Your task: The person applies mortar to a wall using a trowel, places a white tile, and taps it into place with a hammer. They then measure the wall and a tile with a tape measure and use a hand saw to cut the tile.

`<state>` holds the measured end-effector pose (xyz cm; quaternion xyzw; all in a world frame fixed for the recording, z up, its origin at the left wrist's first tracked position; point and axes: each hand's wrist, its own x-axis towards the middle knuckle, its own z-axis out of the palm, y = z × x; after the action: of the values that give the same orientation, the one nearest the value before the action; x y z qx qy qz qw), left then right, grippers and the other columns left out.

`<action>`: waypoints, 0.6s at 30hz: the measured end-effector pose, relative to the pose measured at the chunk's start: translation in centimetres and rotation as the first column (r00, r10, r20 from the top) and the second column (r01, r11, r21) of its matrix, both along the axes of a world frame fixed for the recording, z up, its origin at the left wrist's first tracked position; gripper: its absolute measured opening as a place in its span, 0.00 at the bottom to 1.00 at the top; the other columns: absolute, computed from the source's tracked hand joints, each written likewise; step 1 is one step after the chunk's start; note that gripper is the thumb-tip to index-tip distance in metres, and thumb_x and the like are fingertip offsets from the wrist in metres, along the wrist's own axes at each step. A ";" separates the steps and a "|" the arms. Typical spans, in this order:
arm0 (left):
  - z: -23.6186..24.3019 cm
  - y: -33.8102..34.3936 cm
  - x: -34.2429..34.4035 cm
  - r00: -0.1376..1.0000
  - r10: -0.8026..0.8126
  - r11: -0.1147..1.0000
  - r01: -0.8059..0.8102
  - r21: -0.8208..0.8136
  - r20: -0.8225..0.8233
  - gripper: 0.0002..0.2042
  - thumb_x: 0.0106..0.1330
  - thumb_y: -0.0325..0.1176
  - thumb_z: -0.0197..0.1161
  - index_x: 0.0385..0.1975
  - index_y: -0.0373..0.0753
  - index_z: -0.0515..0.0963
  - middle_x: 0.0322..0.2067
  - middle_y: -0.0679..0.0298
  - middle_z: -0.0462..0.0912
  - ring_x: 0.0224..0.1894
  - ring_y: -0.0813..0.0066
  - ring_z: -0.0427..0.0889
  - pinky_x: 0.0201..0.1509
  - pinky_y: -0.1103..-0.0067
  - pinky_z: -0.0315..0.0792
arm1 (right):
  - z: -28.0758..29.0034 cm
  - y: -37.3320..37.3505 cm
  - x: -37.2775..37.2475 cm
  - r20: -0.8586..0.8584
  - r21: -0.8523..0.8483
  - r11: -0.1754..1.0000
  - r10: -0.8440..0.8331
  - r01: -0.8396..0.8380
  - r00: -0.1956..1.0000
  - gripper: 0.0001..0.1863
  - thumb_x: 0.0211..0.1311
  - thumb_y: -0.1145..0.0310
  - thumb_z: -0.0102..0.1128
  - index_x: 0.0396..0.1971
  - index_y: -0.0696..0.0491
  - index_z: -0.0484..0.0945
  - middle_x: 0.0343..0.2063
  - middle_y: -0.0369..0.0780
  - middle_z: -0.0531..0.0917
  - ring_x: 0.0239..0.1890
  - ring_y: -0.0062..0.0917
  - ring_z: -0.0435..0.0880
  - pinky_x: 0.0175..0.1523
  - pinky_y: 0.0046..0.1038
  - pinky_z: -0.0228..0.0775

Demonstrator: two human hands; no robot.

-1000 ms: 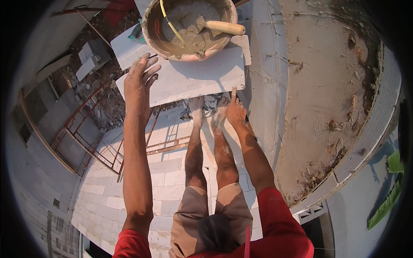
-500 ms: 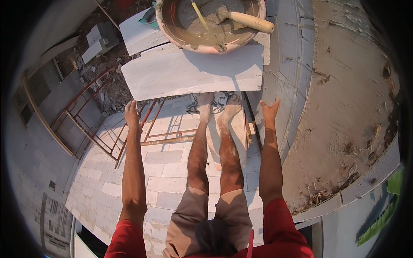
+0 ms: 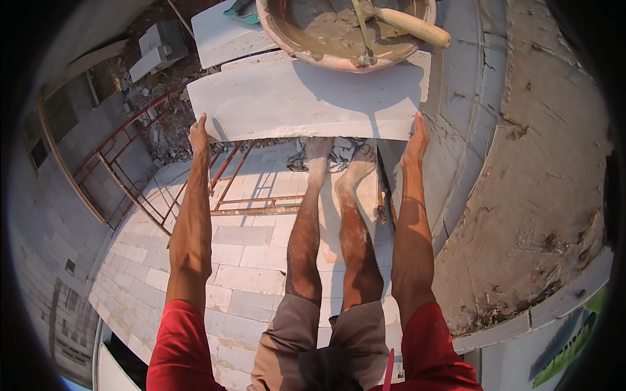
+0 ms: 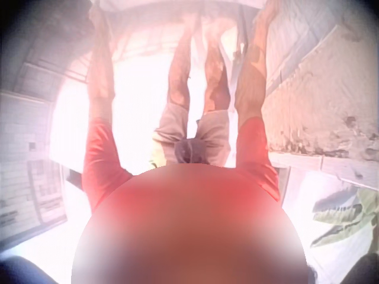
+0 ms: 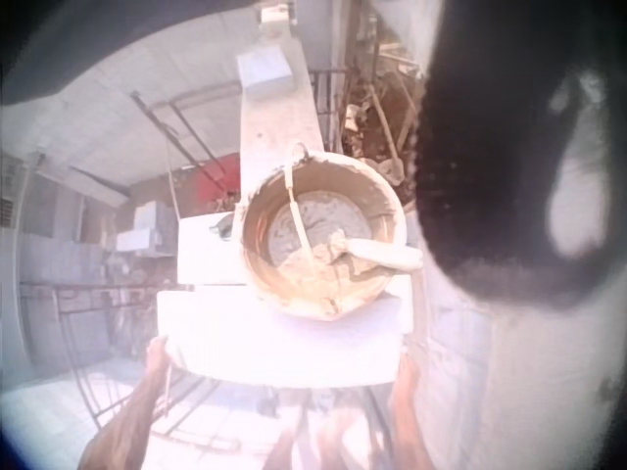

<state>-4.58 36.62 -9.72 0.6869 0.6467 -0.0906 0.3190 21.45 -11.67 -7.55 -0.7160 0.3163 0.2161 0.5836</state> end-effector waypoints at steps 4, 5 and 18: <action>2.9 1.8 1.3 0.974 -0.122 0.992 0.111 -0.065 -0.191 0.41 0.61 0.66 0.61 0.52 0.24 0.79 0.49 0.38 0.82 0.49 0.53 0.84 0.56 0.64 0.74 | 4.1 -0.4 1.0 -0.100 -0.329 0.909 0.237 -0.257 0.966 0.32 0.65 0.51 0.60 0.58 0.62 0.77 0.54 0.48 0.82 0.58 0.37 0.77 0.65 0.35 0.62; 4.1 1.6 1.7 0.955 -0.197 0.979 0.205 0.010 -0.223 0.40 0.60 0.64 0.62 0.49 0.24 0.81 0.43 0.37 0.84 0.45 0.51 0.86 0.54 0.63 0.76 | 5.6 -0.8 1.5 -0.130 -0.354 0.876 0.301 -0.328 0.945 0.32 0.63 0.50 0.62 0.58 0.61 0.78 0.53 0.47 0.82 0.57 0.36 0.78 0.64 0.35 0.62; 6.6 4.5 12.6 0.770 -0.533 0.844 0.454 -0.286 -0.352 0.34 0.61 0.58 0.58 0.48 0.26 0.81 0.42 0.41 0.86 0.48 0.45 0.85 0.57 0.62 0.75 | 10.6 -0.5 9.2 -0.271 -0.564 0.555 0.576 -0.612 0.772 0.45 0.56 0.45 0.68 0.64 0.65 0.66 0.54 0.59 0.78 0.60 0.51 0.75 0.65 0.44 0.64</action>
<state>8.06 41.16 -3.14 0.7644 0.4842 -0.3758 0.2000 30.69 -12.19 3.03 -0.9243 0.1249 0.3023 0.1965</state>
